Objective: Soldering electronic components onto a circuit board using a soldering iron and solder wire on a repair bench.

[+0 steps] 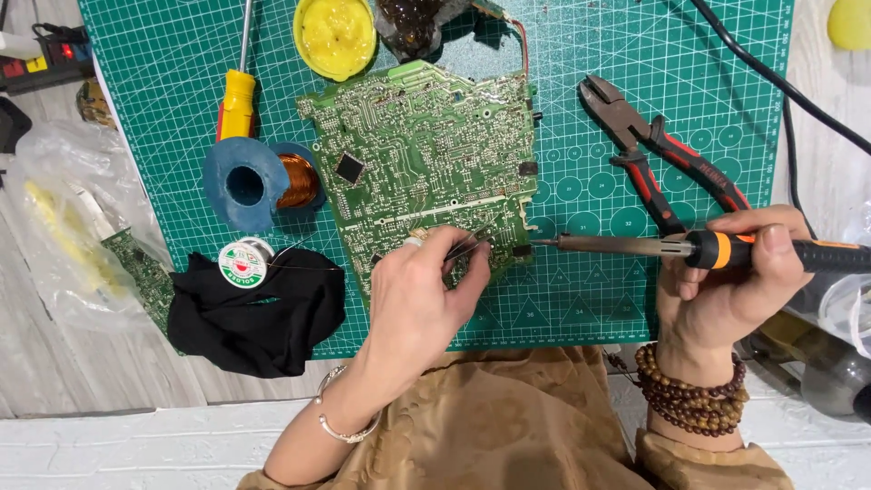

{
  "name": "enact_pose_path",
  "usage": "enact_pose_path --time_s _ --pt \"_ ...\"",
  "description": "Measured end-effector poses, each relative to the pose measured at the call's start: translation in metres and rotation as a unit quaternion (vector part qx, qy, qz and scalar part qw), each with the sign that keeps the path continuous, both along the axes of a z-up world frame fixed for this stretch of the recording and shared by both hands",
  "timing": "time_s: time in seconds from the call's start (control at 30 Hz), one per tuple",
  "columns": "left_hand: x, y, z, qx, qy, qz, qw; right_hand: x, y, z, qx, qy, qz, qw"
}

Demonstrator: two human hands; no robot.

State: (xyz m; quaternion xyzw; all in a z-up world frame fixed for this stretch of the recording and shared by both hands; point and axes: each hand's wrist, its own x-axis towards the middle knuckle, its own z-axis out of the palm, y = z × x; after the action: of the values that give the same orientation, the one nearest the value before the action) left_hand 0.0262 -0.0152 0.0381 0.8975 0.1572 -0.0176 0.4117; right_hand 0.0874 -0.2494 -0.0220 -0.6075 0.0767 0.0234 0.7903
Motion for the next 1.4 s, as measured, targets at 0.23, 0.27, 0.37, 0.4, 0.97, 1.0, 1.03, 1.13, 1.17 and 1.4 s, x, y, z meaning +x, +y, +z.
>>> enact_pose_path --time_s 0.23,0.27,0.37,0.4,0.97,1.0,1.03,1.13,1.17,1.4 --pt "0.0025 0.0016 0.0027 -0.013 0.0 -0.002 1.0 0.0 -0.0001 -0.0005 -0.006 -0.003 0.003 1.0" --pt "0.0022 0.0018 0.0026 -0.013 0.0 -0.002 1.0 0.0 0.0 -0.0005 -0.006 -0.003 0.003 1.0" --pt "0.0021 0.0019 0.0019 -0.016 -0.003 0.0 1.0 0.0004 -0.0002 -0.0011 -0.005 -0.009 -0.001 1.0" --pt "0.0018 0.0016 0.0018 -0.014 -0.006 0.001 1.0 0.0001 -0.0006 -0.0017 -0.004 -0.006 -0.004 1.0" --pt "0.003 0.0012 0.0042 -0.006 -0.011 0.008 1.0 0.0001 -0.0004 -0.001 -0.012 0.002 -0.013 1.0" --pt "0.0032 0.0014 0.0046 -0.005 -0.008 0.005 1.0 0.0002 -0.0011 -0.0021 -0.012 -0.006 -0.008 1.0" --pt "0.0034 0.0015 0.0049 -0.004 -0.005 0.002 1.0 0.0005 -0.0018 -0.0032 -0.012 -0.013 -0.002 1.0" --pt "0.0027 0.0016 0.0038 -0.006 -0.003 0.001 1.0 0.0 -0.0008 -0.0013 -0.007 -0.004 -0.006 1.0" --pt "0.0027 0.0017 0.0046 -0.006 -0.003 0.001 1.0 0.0001 -0.0009 -0.0015 -0.007 -0.005 -0.006 1.0" --pt "-0.0051 0.0052 0.004 -0.029 -0.001 0.031 0.999 0.0003 0.0004 0.0003 -0.009 -0.003 -0.005 1.0"
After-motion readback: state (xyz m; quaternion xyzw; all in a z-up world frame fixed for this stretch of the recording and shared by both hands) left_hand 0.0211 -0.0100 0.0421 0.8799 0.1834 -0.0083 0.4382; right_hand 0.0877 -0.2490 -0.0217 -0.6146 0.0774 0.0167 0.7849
